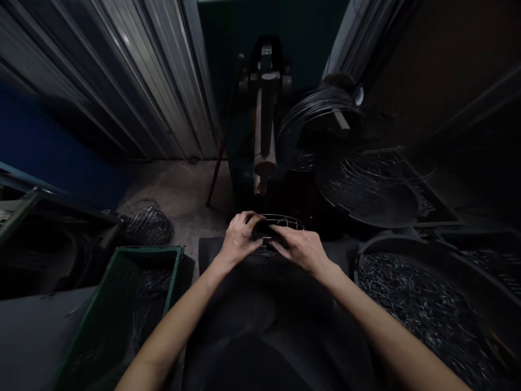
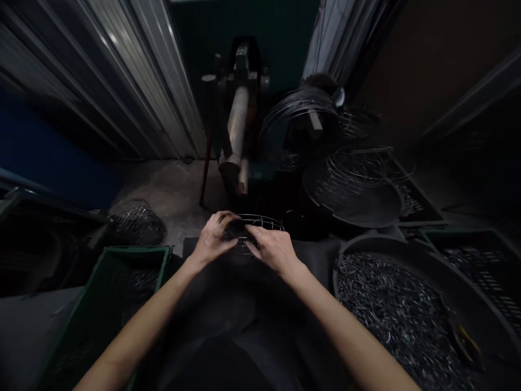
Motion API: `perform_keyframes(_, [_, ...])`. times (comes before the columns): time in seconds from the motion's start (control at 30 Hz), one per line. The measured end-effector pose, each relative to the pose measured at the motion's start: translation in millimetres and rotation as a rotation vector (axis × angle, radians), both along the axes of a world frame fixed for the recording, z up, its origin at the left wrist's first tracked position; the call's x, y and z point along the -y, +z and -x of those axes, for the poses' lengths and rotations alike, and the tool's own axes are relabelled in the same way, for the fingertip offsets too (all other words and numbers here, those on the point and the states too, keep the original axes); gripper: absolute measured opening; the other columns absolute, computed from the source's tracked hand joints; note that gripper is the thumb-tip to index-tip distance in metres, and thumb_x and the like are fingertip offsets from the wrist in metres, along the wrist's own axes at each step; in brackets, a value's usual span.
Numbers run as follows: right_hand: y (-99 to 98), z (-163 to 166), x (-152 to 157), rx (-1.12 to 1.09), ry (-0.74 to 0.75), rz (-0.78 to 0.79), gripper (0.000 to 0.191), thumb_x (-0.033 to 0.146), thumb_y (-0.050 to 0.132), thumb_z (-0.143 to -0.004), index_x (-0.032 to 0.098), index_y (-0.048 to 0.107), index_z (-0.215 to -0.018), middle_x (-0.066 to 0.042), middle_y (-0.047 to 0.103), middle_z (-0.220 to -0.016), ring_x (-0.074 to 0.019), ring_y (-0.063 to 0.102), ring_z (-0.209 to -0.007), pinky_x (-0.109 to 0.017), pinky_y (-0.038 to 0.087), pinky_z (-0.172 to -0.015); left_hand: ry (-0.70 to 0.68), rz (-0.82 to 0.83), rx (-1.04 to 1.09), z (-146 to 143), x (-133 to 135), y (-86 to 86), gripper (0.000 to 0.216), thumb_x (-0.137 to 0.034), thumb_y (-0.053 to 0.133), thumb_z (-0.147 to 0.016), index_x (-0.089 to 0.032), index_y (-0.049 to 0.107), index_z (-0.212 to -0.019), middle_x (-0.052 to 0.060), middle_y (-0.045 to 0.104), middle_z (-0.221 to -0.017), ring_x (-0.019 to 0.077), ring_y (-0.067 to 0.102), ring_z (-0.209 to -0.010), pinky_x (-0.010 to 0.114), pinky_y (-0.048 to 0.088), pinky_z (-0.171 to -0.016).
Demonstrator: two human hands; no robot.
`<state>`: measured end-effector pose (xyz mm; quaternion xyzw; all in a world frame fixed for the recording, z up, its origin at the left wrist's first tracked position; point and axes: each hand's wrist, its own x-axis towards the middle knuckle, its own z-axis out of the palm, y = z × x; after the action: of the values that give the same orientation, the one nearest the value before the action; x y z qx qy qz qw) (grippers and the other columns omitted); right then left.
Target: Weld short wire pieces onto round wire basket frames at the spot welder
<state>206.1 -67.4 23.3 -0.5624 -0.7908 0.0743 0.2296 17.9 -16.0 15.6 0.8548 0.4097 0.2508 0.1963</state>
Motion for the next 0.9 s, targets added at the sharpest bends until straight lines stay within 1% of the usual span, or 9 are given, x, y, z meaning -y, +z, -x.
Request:
perform_keyframes(0.07, [-5.4, 0, -3, 0.174, 0.054, -0.092, 0.031, 0.027, 0.056, -0.086, 0.020, 0.063, -0.115, -0.004, 0.073, -0.102, -0.0148, 0.067, -0.069, -0.025, 0.044, -0.058, 0.013, 0.012, 0.015, 1, 0, 1.0, 0.047, -0.014, 0.065, -0.070, -0.022, 0.054, -0.115, 0.007, 0.053, -0.115, 0.0249, 0.052, -0.106, 0.040, 0.045, -0.092])
perform_keyframes(0.1, [-6.8, 0, -4, 0.217, 0.079, -0.130, 0.029, 0.026, 0.055, -0.087, 0.021, 0.064, -0.114, -0.003, 0.074, -0.098, -0.0138, 0.067, -0.067, -0.025, 0.043, -0.057, 0.025, 0.018, 0.023, 2, -1, 1.3, 0.048, -0.014, 0.066, -0.070, -0.022, 0.054, -0.115, 0.007, 0.053, -0.115, 0.0248, 0.052, -0.105, 0.040, 0.046, -0.092])
perform_keyframes(0.23, [-5.5, 1, -8, 0.243, 0.143, -0.227, 0.025, 0.024, 0.054, -0.088, 0.023, 0.066, -0.110, -0.001, 0.074, -0.097, -0.0124, 0.067, -0.070, -0.025, 0.039, -0.056, 0.035, 0.015, 0.044, 5, -5, 2.5, 0.048, -0.013, 0.066, -0.068, -0.023, 0.054, -0.114, 0.007, 0.052, -0.116, 0.0243, 0.052, -0.106, 0.039, 0.047, -0.092])
perform_keyframes(0.37, [1.2, 1, -15, 0.252, 0.175, -0.258, 0.023, 0.022, 0.054, -0.088, 0.024, 0.067, -0.107, 0.001, 0.075, -0.090, -0.0108, 0.065, -0.065, -0.025, 0.035, -0.055, 0.023, 0.003, 0.046, 9, -10, 2.4, 0.051, -0.013, 0.067, -0.067, -0.024, 0.054, -0.115, 0.006, 0.052, -0.117, 0.0244, 0.052, -0.106, 0.039, 0.047, -0.092])
perform_keyframes(0.53, [9.2, 1, -21, 0.259, 0.213, -0.301, 0.017, 0.020, 0.055, -0.086, 0.025, 0.068, -0.097, 0.005, 0.073, -0.076, -0.0090, 0.059, -0.054, -0.026, 0.030, -0.054, 0.007, -0.028, 0.060, 13, -14, 1.3, 0.051, -0.013, 0.067, -0.068, -0.023, 0.053, -0.116, 0.007, 0.052, -0.117, 0.0240, 0.052, -0.105, 0.039, 0.047, -0.092])
perform_keyframes(0.7, [14.4, 0, -24, 0.281, 0.254, -0.359, 0.018, 0.016, 0.054, -0.086, 0.024, 0.067, -0.095, 0.005, 0.074, -0.080, -0.0088, 0.059, -0.055, -0.026, 0.030, -0.055, 0.014, -0.049, 0.067, 15, -15, 0.3, 0.051, -0.014, 0.068, -0.069, -0.023, 0.053, -0.116, 0.006, 0.051, -0.117, 0.0237, 0.052, -0.105, 0.038, 0.048, -0.091])
perform_keyframes(0.9, [17.9, -1, -33, 0.320, 0.308, -0.325, 0.017, 0.017, 0.052, -0.086, 0.022, 0.066, -0.094, 0.003, 0.074, -0.080, -0.0091, 0.061, -0.061, -0.026, 0.030, -0.058, 0.029, -0.103, 0.066, 16, -20, -1.7, 0.051, -0.015, 0.068, -0.069, -0.022, 0.053, -0.117, 0.007, 0.051, -0.116, 0.0237, 0.052, -0.104, 0.038, 0.049, -0.089])
